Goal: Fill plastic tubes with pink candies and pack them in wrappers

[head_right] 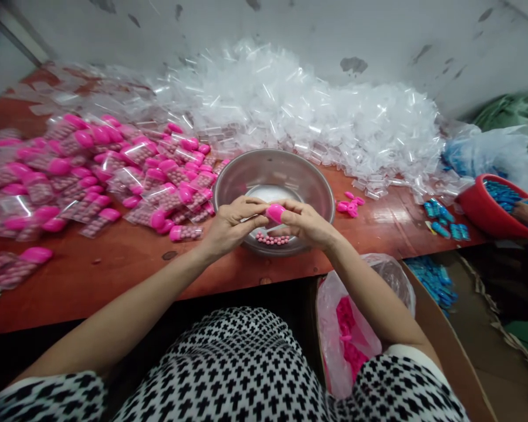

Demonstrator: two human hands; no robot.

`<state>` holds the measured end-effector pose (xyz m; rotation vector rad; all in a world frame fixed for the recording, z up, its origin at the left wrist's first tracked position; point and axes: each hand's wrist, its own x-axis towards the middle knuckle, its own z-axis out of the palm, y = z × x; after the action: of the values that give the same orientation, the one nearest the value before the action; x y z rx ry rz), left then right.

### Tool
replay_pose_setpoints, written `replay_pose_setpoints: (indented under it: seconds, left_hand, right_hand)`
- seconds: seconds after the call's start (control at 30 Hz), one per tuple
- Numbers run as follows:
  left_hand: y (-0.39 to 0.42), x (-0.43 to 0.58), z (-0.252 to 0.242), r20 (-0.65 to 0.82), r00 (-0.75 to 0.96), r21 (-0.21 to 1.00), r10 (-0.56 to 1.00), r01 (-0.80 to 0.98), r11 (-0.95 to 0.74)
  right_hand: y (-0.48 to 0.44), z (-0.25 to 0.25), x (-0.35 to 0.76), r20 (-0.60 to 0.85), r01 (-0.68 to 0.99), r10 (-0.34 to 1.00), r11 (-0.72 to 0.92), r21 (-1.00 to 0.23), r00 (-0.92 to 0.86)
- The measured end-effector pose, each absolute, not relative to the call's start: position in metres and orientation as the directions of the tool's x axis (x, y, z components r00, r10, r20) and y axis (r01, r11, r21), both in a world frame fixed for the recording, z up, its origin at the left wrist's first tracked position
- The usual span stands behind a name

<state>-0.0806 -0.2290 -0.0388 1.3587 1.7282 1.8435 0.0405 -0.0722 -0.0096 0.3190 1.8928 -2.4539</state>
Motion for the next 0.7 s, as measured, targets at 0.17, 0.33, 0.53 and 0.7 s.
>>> replay_pose_setpoints:
  seconds: [0.17, 0.33, 0.53, 0.7]
  left_hand:
    - [-0.230, -0.081, -0.044, 0.533, -0.460, 0.806, 0.710, 0.531, -0.261]
    - [-0.235, -0.073, -0.035, 0.602, -0.407, 0.704, 0.687, 0.677, -0.215]
    - [-0.232, -0.071, -0.030, 0.647, -0.389, 0.616, 0.656, 0.773, -0.150]
    - [-0.229, -0.083, -0.018, 0.549, -0.511, 0.757, 0.661, 0.639, -0.135]
  right_hand:
    - [-0.087, -0.016, 0.036, -0.298, 0.256, 0.000, -0.513, -0.819, -0.954]
    - [-0.100, -0.014, 0.030, -0.288, 0.154, 0.177, -0.535, -0.831, -0.941]
    - [-0.108, -0.015, 0.024, -0.284, 0.082, 0.275, -0.572, -0.816, -0.918]
    - [-0.096, -0.005, 0.014, -0.235, 0.134, 0.136, -0.515, -0.847, -0.963]
